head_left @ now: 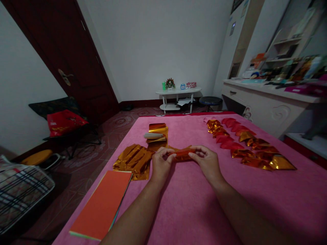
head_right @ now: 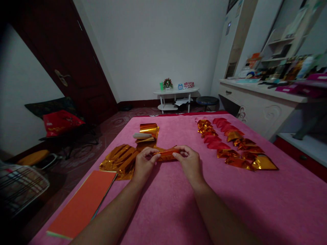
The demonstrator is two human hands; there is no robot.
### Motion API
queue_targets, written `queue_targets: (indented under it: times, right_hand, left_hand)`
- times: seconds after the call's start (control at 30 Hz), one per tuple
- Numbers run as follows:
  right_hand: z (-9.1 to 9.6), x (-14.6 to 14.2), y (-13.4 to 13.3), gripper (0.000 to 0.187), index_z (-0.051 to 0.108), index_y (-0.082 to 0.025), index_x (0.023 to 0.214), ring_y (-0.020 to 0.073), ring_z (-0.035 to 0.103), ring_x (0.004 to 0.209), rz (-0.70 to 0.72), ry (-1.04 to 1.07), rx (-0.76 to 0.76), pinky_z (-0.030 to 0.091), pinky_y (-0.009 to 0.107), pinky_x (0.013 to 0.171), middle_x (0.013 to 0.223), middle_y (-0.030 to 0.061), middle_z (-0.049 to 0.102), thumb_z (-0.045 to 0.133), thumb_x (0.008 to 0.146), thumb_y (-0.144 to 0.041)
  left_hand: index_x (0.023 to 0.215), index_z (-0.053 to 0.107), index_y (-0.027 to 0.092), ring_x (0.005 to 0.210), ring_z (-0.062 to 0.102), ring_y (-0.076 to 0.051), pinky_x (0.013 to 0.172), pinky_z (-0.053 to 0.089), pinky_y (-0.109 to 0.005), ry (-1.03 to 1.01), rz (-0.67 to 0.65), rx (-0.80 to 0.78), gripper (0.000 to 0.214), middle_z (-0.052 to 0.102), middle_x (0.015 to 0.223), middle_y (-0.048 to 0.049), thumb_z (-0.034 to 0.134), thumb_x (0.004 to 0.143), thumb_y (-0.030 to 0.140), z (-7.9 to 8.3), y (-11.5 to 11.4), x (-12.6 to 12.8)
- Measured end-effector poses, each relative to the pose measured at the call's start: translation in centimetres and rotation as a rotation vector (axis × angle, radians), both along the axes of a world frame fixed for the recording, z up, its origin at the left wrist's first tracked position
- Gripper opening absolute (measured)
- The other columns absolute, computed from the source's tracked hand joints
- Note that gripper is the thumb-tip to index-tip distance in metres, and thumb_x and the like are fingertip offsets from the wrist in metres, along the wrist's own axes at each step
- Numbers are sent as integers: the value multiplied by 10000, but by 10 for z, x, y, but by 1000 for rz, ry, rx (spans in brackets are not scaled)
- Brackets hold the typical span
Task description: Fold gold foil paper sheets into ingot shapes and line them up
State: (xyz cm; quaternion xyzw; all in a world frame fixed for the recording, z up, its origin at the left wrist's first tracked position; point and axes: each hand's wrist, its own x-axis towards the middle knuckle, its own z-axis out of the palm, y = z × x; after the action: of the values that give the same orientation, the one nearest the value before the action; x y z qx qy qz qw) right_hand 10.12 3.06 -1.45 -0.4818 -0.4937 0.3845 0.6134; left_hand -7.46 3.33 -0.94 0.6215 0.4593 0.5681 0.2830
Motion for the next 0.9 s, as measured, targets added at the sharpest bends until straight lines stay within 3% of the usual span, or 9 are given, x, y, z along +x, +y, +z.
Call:
queue_targets:
  times: [0.23, 0.37, 0.43, 0.53, 0.6, 0.7, 0.9]
  right_hand:
    - [-1, 5, 2, 51, 696, -194, 697, 169, 581, 778, -106, -241, 229, 459, 272, 662, 842, 29, 605, 729, 673, -223]
    - [2, 3, 0, 39, 685, -195, 719, 144, 557, 665, -99, -255, 232, 428, 260, 577, 798, 19, 622, 711, 690, -196]
    - [7, 2, -4, 26, 678, -199, 727, 160, 595, 721, -107, -252, 279, 458, 273, 639, 802, 23, 650, 678, 722, -173]
    - [14, -1, -8, 115, 665, -204, 691, 181, 631, 853, -118, -261, 414, 482, 306, 779, 887, 40, 681, 616, 769, -136]
    - [15, -2, -9, 151, 659, -207, 673, 185, 636, 895, -117, -280, 459, 483, 319, 824, 930, 47, 690, 593, 778, -122]
    - [9, 0, -6, 134, 665, -212, 703, 193, 642, 916, -86, -293, 397, 498, 318, 814, 959, 52, 696, 581, 772, -135]
    - [-16, 9, 7, 289, 681, -219, 693, 178, 668, 788, 34, -436, 79, 519, 302, 769, 811, 18, 715, 449, 656, -51]
  left_hand:
    - [709, 737, 205, 1034, 548, -215, 916, 426, -345, 55, 80, 116, 67, 583, 1031, -54, 700, 699, 150, 1, 1, -1]
    - [731, 713, 189, 782, 604, -175, 768, 465, -311, 38, 10, 32, 84, 655, 776, -21, 663, 724, 121, 1, 0, 0]
    - [727, 703, 194, 767, 600, -168, 765, 459, -305, 63, 18, 101, 110, 665, 747, -11, 643, 739, 102, 6, -3, -1]
    - [707, 702, 212, 900, 583, -174, 859, 434, -320, 156, 49, 299, 158, 689, 868, -14, 633, 748, 76, 15, -6, -3]
    - [710, 706, 222, 926, 573, -174, 881, 424, -326, 217, 64, 347, 184, 694, 895, -9, 628, 748, 60, 17, -6, -4]
    - [707, 714, 225, 902, 579, -177, 864, 429, -330, 318, 78, 286, 201, 709, 875, -7, 623, 738, 49, 11, -2, -7]
    - [666, 721, 216, 808, 613, -173, 797, 440, -311, 637, -1, 52, 311, 731, 828, 1, 522, 660, -22, 1, 0, -7]
